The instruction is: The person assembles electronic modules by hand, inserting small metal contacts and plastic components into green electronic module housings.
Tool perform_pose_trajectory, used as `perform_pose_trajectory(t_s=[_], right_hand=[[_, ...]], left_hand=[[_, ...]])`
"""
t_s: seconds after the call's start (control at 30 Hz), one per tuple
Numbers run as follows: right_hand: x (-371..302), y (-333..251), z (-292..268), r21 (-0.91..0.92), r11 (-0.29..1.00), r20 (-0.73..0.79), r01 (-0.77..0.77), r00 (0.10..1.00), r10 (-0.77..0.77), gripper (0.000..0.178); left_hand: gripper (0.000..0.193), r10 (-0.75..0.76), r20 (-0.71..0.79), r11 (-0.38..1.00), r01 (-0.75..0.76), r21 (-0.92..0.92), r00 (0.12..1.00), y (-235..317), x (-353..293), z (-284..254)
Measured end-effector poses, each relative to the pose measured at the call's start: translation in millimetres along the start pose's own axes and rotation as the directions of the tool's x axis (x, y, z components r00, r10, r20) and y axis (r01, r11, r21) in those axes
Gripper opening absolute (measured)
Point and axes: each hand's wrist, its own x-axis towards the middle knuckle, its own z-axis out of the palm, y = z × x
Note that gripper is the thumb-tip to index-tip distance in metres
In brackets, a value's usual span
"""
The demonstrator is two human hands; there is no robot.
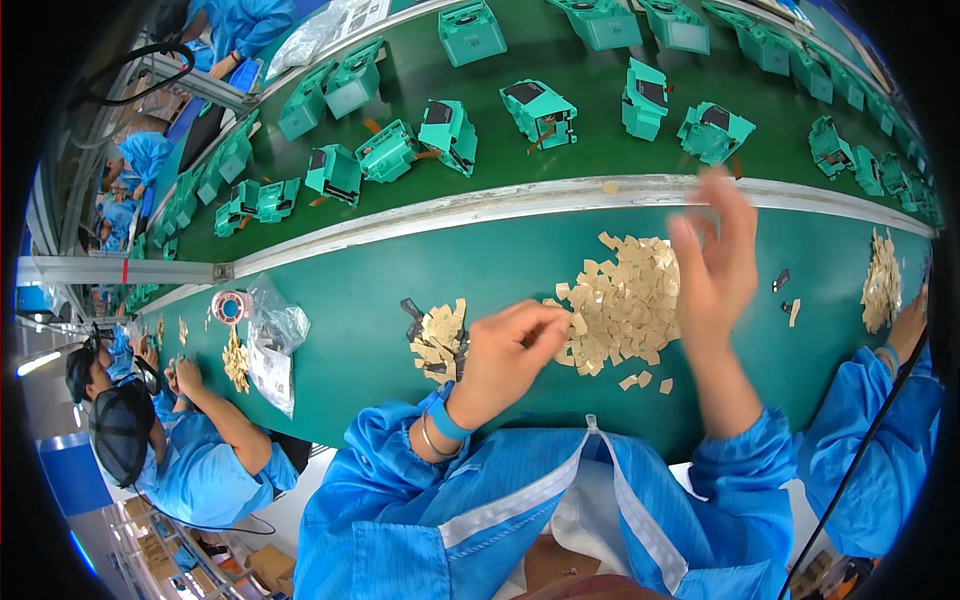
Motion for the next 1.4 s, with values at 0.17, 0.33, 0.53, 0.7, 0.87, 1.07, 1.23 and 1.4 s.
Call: perform_pose_trajectory(t_s=[0.17, 0.33, 0.53, 0.7, 0.87, 1.07, 1.23, 1.4], right_hand=[[85, 54, 21, -0.503, 0.835, 0.039, 0.223, 0.971, -0.236, 0.078], [97, 67, 27, -0.474, 0.859, 0.098, 0.194, 0.981, -0.168, 0.082], [54, 6, -3, 0.156, 0.871, 0.241, -0.465, 0.873, 0.423, 0.082], [11, -11, -15, 0.197, 0.532, 0.417, -0.823, 0.562, 0.715, 0.073], [-11, -33, -1, 0.403, 0.218, 0.521, -0.889, 0.418, 0.744, 0.066], [-46, -17, 2, 0.229, 0.502, 0.53, -0.834, 0.539, 0.654, 0.057], [-30, -13, -15, 0.306, 0.835, 0.223, -0.458, 0.887, 0.405, 0.025], [-26, -26, -25, 0.386, 0.603, 0.488, -0.698, 0.71, 0.508, 0.015]], left_hand=[[0.009, 0.396, 0.049, 0.815, -0.375, 0.441, 0.917, 3, 5, 12], [0.025, 0.482, -0.032, 0.829, -0.444, 0.34, 0.876, 3, 7, 5], [0.064, 0.287, -0.133, 0.955, -0.272, 0.12, 0.949, -5, 4, 1], [0.111, 0.42, -0.116, 0.904, -0.405, 0.135, 0.9, 0, 12, 8], [0.113, 0.347, 0.001, 0.908, -0.336, -0.252, 0.938, -9, 16, 14], [0.084, 0.124, -0.042, 0.718, -0.119, -0.686, 0.991, -9, 15, 15], [0.075, -0.094, -0.084, 0.604, -0.01, -0.797, 0.992, 10, 15, 15], [0.07, -0.107, -0.182, 0.755, -0.039, -0.655, 0.977, 5, 14, 16]])
